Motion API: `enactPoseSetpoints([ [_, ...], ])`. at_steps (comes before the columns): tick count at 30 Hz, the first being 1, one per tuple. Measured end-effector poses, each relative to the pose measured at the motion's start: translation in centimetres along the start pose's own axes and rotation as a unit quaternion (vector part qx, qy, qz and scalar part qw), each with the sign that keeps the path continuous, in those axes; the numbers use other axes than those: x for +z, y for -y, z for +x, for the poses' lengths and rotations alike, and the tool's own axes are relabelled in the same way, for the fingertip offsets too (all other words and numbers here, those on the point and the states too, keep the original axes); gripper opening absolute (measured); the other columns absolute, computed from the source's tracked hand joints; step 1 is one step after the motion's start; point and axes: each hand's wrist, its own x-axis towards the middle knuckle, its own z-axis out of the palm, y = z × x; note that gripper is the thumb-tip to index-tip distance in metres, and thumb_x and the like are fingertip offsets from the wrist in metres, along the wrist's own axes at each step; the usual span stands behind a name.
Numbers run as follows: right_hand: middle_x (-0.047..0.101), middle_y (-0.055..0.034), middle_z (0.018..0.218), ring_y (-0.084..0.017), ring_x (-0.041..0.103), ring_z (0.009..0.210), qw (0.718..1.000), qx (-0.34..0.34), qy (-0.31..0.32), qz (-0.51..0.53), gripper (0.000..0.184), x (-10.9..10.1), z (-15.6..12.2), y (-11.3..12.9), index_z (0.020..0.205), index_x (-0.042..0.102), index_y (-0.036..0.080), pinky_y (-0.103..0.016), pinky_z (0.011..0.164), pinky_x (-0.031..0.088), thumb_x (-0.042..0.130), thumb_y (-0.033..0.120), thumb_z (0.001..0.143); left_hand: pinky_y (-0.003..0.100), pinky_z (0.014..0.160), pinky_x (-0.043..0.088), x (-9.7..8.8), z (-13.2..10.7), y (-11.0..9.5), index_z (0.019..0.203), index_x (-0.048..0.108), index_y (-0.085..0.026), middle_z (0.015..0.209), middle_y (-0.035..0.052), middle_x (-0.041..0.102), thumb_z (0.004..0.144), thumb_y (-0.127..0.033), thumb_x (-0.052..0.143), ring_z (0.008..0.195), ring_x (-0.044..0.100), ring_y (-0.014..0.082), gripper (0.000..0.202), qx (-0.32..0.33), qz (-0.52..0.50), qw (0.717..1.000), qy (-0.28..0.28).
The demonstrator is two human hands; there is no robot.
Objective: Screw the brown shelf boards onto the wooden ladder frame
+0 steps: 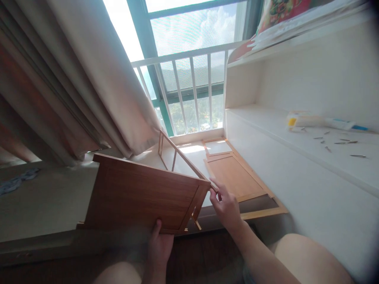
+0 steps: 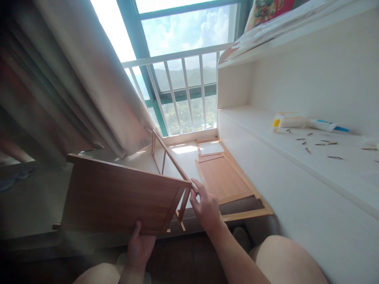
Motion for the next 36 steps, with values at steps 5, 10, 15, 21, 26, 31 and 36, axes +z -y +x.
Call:
enactPoseSetpoints([
  [5,0.072,-0.0045,0.082,-0.016,0.061,0.062,0.995,-0.049,0.081,0.010,0.045,-0.4,0.8,-1.0,0.141,0.051,0.019,-0.027,0.066,0.044,0.043,0.026,0.098,0.052,0.114,0.036,-0.4,0.0,0.7,0.143,0.049,-0.036,0.135,0.0056,0.062,0.093,-0.023,0.053,0.127,0.056,0.0255,0.051,-0.023,-0.013,0.999,-0.018],
  [10,0.073,-0.0053,0.096,-0.018,0.067,0.078,0.986,-0.007,0.147,0.076,0.032,-1.3,2.2,-0.7,0.124,0.059,0.021,-0.028,0.072,0.045,0.043,0.025,0.097,0.055,0.113,0.036,-0.4,-0.2,0.8,0.142,0.050,-0.038,0.134,0.0048,0.063,0.092,-0.024,0.057,0.125,0.058,0.0270,0.052,-0.007,0.004,1.000,-0.024],
  [15,0.064,0.0006,0.073,-0.016,0.059,0.065,0.969,0.037,0.216,0.115,0.023,-2.2,3.0,-0.2,0.113,0.058,0.020,-0.026,0.063,0.041,0.041,0.028,0.099,0.055,0.112,0.037,-0.3,-0.6,1.0,0.142,0.050,-0.036,0.135,0.0063,0.062,0.092,-0.022,0.057,0.125,0.057,0.0278,0.053,0.006,0.023,1.000,-0.010],
  [21,0.057,0.0031,0.066,-0.014,0.054,0.061,0.941,0.073,0.258,0.206,0.022,-3.3,3.3,0.4,0.109,0.057,0.019,-0.024,0.059,0.039,0.044,0.034,0.098,0.054,0.113,0.037,-1.8,-0.2,1.9,0.140,0.053,-0.036,0.135,0.0054,0.062,0.091,-0.018,0.057,0.130,0.054,0.0273,0.052,-0.011,0.027,1.000,-0.006],
  [26,0.065,0.0011,0.070,-0.013,0.055,0.060,0.946,0.064,0.242,0.204,0.023,-4.4,3.5,1.7,0.108,0.062,0.019,-0.024,0.058,0.038,0.046,0.033,0.097,0.053,0.116,0.032,-3.0,0.9,3.2,0.138,0.055,-0.036,0.134,0.0048,0.063,0.086,-0.033,0.067,0.136,0.046,0.0278,0.053,-0.025,0.054,0.998,0.019],
  [31,0.069,-0.0019,0.074,-0.017,0.061,0.064,0.974,0.030,0.182,0.129,0.025,-4.8,3.5,2.3,0.110,0.063,0.020,-0.027,0.061,0.042,0.045,0.029,0.097,0.046,0.112,0.038,-2.6,1.1,5.0,0.122,0.068,-0.030,0.127,0.0073,0.067,0.065,-0.040,0.086,0.132,0.050,0.0289,0.060,-0.046,0.119,0.992,0.015],
  [36,0.072,-0.0052,0.097,-0.020,0.067,0.086,0.979,-0.004,0.176,0.100,0.022,-5.1,3.4,3.2,0.110,0.062,0.022,-0.029,0.074,0.047,0.044,0.025,0.098,0.038,0.081,0.053,-2.9,1.1,7.0,0.093,0.075,-0.025,0.095,0.0035,0.074,0.059,-0.034,0.089,0.093,0.067,0.0249,0.038,-0.069,0.200,0.976,0.045],
])
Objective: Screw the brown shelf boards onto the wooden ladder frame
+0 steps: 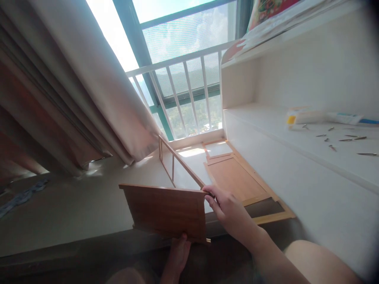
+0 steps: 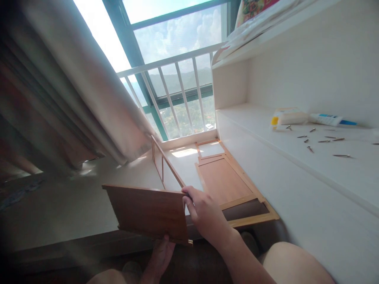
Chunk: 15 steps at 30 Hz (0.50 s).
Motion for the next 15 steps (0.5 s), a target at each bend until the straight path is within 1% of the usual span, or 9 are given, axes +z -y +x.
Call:
enactPoseSetpoints([
  [2,0.072,-0.0054,0.101,-0.020,0.067,0.091,1.000,-0.011,0.004,0.007,0.022,0.1,0.0,0.2,0.111,0.062,0.022,-0.029,0.077,0.047,0.044,0.022,0.097,0.033,0.064,0.049,-0.1,0.3,0.7,0.078,0.074,-0.024,0.081,0.0009,0.072,0.061,-0.028,0.086,0.074,0.064,0.0204,0.021,-0.018,0.038,0.999,0.017],
  [3,0.072,-0.0055,0.101,-0.020,0.067,0.092,1.000,-0.014,0.007,0.009,0.022,0.2,0.0,0.2,0.111,0.062,0.022,-0.029,0.078,0.047,0.044,0.021,0.097,0.031,0.061,0.046,-0.2,0.5,1.0,0.070,0.072,-0.023,0.074,0.0001,0.069,0.063,-0.025,0.083,0.067,0.060,0.0183,0.013,-0.027,0.060,0.998,0.023],
  [4,0.072,-0.0055,0.101,-0.020,0.067,0.092,1.000,-0.017,0.009,0.010,0.022,0.3,0.0,0.1,0.111,0.062,0.023,-0.029,0.079,0.048,0.045,0.020,0.097,0.030,0.059,0.044,-0.2,0.7,1.3,0.062,0.070,-0.022,0.067,-0.0003,0.066,0.065,-0.023,0.081,0.062,0.057,0.0166,0.012,-0.037,0.081,0.996,0.029],
  [5,0.072,-0.0055,0.101,-0.020,0.067,0.092,1.000,-0.020,0.011,0.011,0.023,0.4,0.0,0.0,0.111,0.062,0.023,-0.029,0.079,0.048,0.045,0.019,0.097,0.030,0.060,0.043,-0.3,0.9,1.5,0.056,0.067,-0.021,0.062,-0.0004,0.063,0.066,-0.022,0.080,0.060,0.055,0.0155,0.016,-0.046,0.100,0.993,0.031],
  [7,0.072,-0.0053,0.100,-0.020,0.066,0.092,1.000,-0.026,0.014,0.011,0.023,0.5,-0.1,-0.1,0.111,0.063,0.023,-0.029,0.080,0.048,0.046,0.018,0.096,0.031,0.064,0.044,-0.2,1.1,1.9,0.051,0.064,-0.020,0.056,-0.0007,0.058,0.067,-0.024,0.080,0.059,0.054,0.0145,0.023,-0.065,0.120,0.990,0.024],
  [9,0.072,-0.0051,0.101,-0.020,0.066,0.092,0.999,-0.032,0.017,0.011,0.023,0.7,-0.1,-0.2,0.111,0.064,0.024,-0.029,0.081,0.048,0.047,0.017,0.096,0.030,0.065,0.044,0.0,1.4,2.2,0.053,0.066,-0.019,0.058,-0.0006,0.059,0.066,-0.027,0.082,0.062,0.056,0.0146,0.022,-0.084,0.109,0.990,0.015],
  [11,0.072,-0.0050,0.102,-0.019,0.066,0.093,0.999,-0.039,0.019,0.009,0.023,0.7,-0.1,-0.1,0.111,0.064,0.024,-0.029,0.082,0.049,0.048,0.017,0.096,0.029,0.063,0.044,0.2,1.7,2.7,0.058,0.069,-0.019,0.063,0.0001,0.062,0.063,-0.028,0.084,0.065,0.058,0.0148,0.019,-0.102,0.091,0.991,0.007],
  [13,0.071,-0.0048,0.100,-0.019,0.066,0.092,0.999,-0.046,0.018,0.002,0.023,0.8,-0.1,0.0,0.111,0.065,0.024,-0.028,0.082,0.049,0.048,0.018,0.096,0.027,0.060,0.043,0.2,2.1,3.2,0.065,0.071,-0.018,0.067,0.0009,0.066,0.062,-0.026,0.085,0.065,0.058,0.0142,0.016,-0.107,0.076,0.991,0.008],
  [15,0.071,-0.0045,0.098,-0.018,0.066,0.089,0.998,-0.052,0.018,-0.006,0.024,0.9,-0.1,0.1,0.113,0.065,0.025,-0.026,0.081,0.048,0.048,0.019,0.097,0.027,0.060,0.043,0.2,2.4,3.6,0.071,0.073,-0.018,0.070,0.0014,0.068,0.063,-0.024,0.084,0.066,0.058,0.0143,0.015,-0.104,0.062,0.993,0.010],
])
